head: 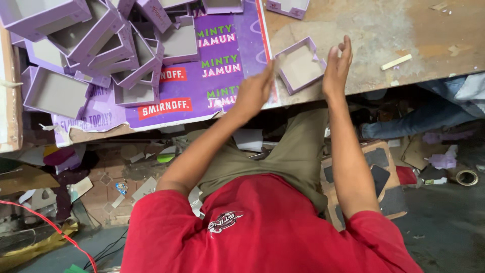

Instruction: The person assembles small purple cardboard boxes by folding flaps and inserting wooden sticks into slots. They handle multiple boxes one at a time, placing finished units aside on the table.

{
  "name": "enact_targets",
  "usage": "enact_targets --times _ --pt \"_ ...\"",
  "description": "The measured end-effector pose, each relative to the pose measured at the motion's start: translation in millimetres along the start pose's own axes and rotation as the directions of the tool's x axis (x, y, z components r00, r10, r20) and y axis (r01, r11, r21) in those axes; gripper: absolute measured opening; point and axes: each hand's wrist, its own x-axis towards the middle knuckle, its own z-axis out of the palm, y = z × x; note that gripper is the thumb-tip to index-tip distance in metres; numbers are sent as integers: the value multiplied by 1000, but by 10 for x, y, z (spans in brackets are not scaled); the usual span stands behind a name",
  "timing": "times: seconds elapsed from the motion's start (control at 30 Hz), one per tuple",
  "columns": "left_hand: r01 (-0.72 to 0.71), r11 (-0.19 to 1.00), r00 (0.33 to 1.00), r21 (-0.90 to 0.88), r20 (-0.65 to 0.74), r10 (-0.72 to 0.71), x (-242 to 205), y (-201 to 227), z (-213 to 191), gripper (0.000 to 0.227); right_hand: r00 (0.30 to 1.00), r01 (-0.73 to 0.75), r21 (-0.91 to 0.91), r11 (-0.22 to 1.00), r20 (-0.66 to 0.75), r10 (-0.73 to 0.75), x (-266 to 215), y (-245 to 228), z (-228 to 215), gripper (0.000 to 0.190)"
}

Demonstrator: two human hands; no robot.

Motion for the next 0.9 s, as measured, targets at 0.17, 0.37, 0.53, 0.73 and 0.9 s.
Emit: enact_targets --times 0.17,0.37,0.53,0.73,0.9 --pt "-91 989 994 119 -52 98 280 -96 -245 52 984 151 -219 964 124 -126 -486 -112 -110 113" --pt "-187 907 981 377 118 153 512 -104 -177 56 977 200 -385 901 147 -154 -771 -500 73 131" --pt "-333 807 943 487 195 271 548 -202 -63 61 978 195 -497 845 41 -202 -753 -553 220 117" --pt "-284 859 955 427 209 212 105 107 178 67 981 181 -482 857 21 -194 -750 -436 241 110" --pt "-247 943 944 223 273 183 -221 318 185 57 970 225 -531 817 46 -238 -786 -425 246 93"
